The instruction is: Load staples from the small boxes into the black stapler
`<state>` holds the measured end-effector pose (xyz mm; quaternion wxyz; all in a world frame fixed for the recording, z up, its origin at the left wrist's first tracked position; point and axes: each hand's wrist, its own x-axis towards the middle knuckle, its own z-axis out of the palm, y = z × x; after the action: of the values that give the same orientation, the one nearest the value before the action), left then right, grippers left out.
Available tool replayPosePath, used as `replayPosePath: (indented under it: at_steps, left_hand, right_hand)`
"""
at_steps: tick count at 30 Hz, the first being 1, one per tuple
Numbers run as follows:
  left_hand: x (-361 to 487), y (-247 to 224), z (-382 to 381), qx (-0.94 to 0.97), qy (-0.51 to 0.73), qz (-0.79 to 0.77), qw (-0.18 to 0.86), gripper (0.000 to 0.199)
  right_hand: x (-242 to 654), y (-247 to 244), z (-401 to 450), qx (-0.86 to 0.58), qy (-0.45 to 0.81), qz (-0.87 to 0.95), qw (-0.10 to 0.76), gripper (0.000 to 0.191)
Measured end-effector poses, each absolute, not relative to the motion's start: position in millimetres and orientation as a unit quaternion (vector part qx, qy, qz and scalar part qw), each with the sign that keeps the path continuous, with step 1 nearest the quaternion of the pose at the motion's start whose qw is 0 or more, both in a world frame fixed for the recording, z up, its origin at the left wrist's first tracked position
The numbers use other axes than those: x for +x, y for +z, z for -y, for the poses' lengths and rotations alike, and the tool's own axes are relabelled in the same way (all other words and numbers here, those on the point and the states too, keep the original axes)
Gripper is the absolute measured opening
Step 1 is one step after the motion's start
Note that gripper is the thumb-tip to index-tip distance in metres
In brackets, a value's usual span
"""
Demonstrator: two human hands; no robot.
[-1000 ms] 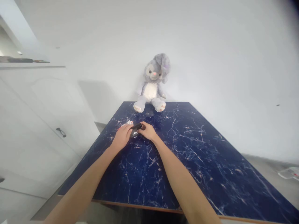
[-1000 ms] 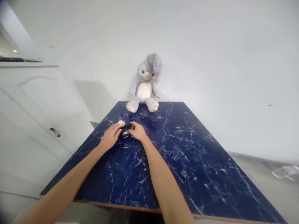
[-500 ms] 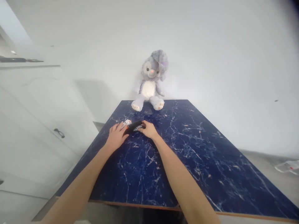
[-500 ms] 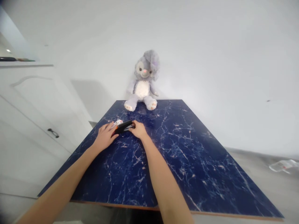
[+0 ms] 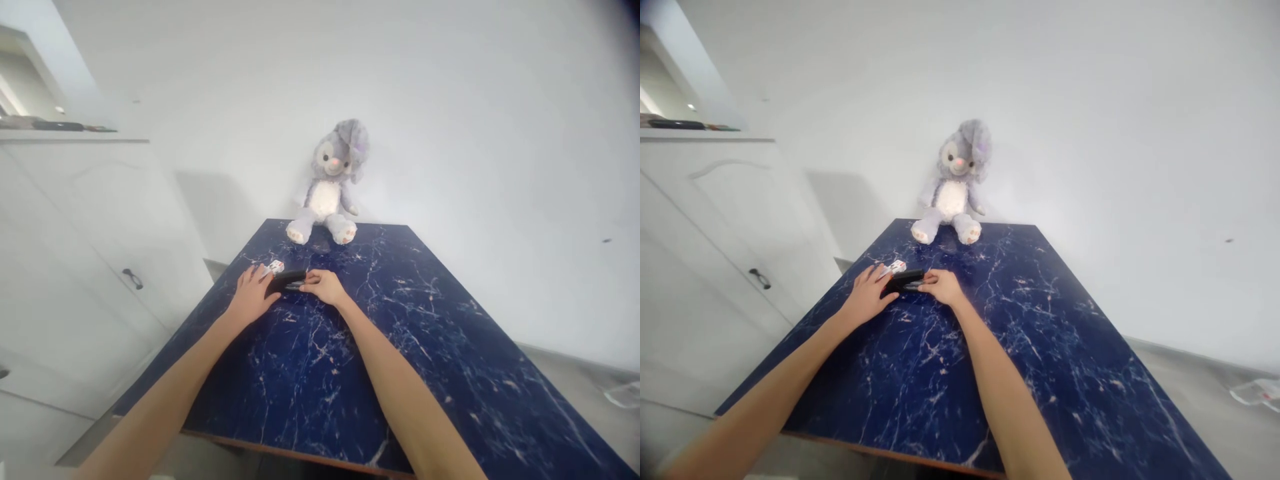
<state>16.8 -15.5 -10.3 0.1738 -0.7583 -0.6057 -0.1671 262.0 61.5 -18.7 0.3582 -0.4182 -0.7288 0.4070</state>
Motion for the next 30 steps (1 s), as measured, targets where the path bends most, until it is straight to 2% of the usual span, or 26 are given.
replayPosePath:
  at_steps: [8,14,16,20,30]
  left_hand:
    - [37,-7,15,-0.763,-0.225,0.575,0.192,0.051]
    - [46,-2,24,-0.729,-0.226,0.617,0.192,0.042]
    - [47,-2,27,-0.724,-0.236,0.617,0.197,0.041]
    - [53,2,31,-0.728,-0.242,0.606,0.210,0.044]
    - [57,4,24,-0.695,-0.251,0.638,0.217,0.050]
  right_hand:
    - [264,-23,-68,-0.399,0.407,0.738,0.361,0.025]
    - [267,-24,-69,-0.402,0.374,0.757,0.355,0.039]
    - [267,-24,-65,-0.391,0.318,0.783,0.364,0.033]
    - [265,-22,-59,-0.371,0.234,0.824,0.358,0.011]
    - [267,-16,-61,-0.383,0.303,0.795,0.359,0.015]
